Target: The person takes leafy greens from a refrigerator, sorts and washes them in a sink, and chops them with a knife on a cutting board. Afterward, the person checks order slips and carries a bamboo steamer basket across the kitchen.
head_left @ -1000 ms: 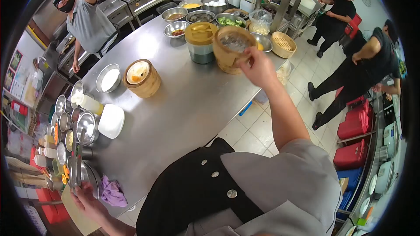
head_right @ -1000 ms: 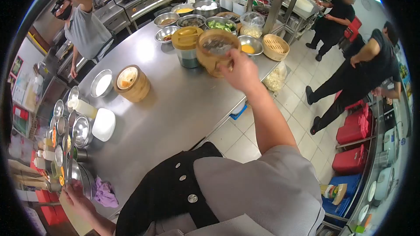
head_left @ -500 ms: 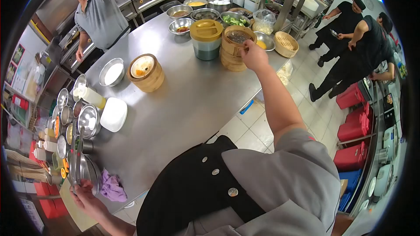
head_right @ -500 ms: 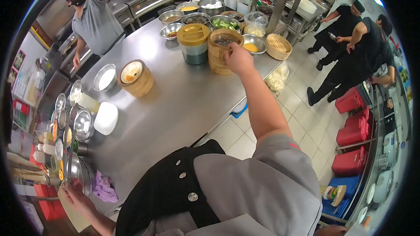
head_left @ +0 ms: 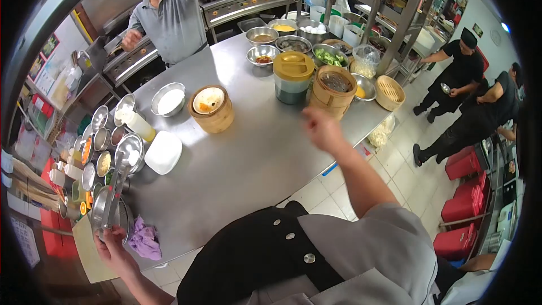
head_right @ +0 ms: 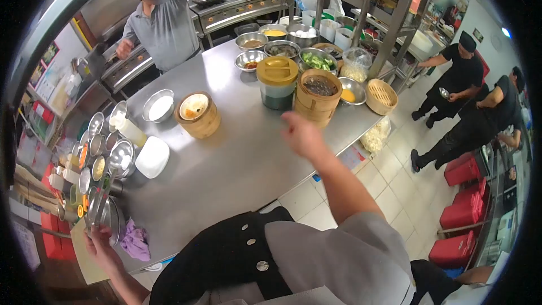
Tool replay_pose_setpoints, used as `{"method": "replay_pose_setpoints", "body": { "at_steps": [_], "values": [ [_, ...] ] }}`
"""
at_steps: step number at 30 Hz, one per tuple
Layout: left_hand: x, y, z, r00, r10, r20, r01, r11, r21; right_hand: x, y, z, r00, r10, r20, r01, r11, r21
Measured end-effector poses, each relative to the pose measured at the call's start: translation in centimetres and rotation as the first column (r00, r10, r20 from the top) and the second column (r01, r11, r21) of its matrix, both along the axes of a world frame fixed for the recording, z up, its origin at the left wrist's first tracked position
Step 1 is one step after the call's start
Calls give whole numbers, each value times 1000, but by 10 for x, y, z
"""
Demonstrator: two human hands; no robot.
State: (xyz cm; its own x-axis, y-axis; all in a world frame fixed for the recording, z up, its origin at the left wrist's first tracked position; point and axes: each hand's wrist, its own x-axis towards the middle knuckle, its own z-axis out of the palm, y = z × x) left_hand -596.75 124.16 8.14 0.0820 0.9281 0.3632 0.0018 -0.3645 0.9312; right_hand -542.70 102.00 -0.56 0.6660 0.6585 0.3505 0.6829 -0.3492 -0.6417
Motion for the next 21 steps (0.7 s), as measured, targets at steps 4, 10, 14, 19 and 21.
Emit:
{"method": "replay_pose_setpoints", "body": {
  "at_steps": [4,10,14,19,21],
  "values": [
    [22,-15,15,994,-105,-8,102,980,-170,-68,27,-42,929,316,-193,-356,903,-239],
    [53,-45,24,983,-185,-4,164,880,-445,-122,18,-101,771,600,-214,-620,783,-37],
    [36,-41,25,938,-297,-177,230,918,-324,-116,22,-127,801,598,-37,-592,799,106],
    [36,-29,46,986,80,-143,-109,971,-211,-120,25,-117,817,576,-25,-573,816,80],
    [16,-18,48,992,112,-61,-117,990,-83,-129,27,-110,831,556,-9,-553,829,77]
  ]
}}
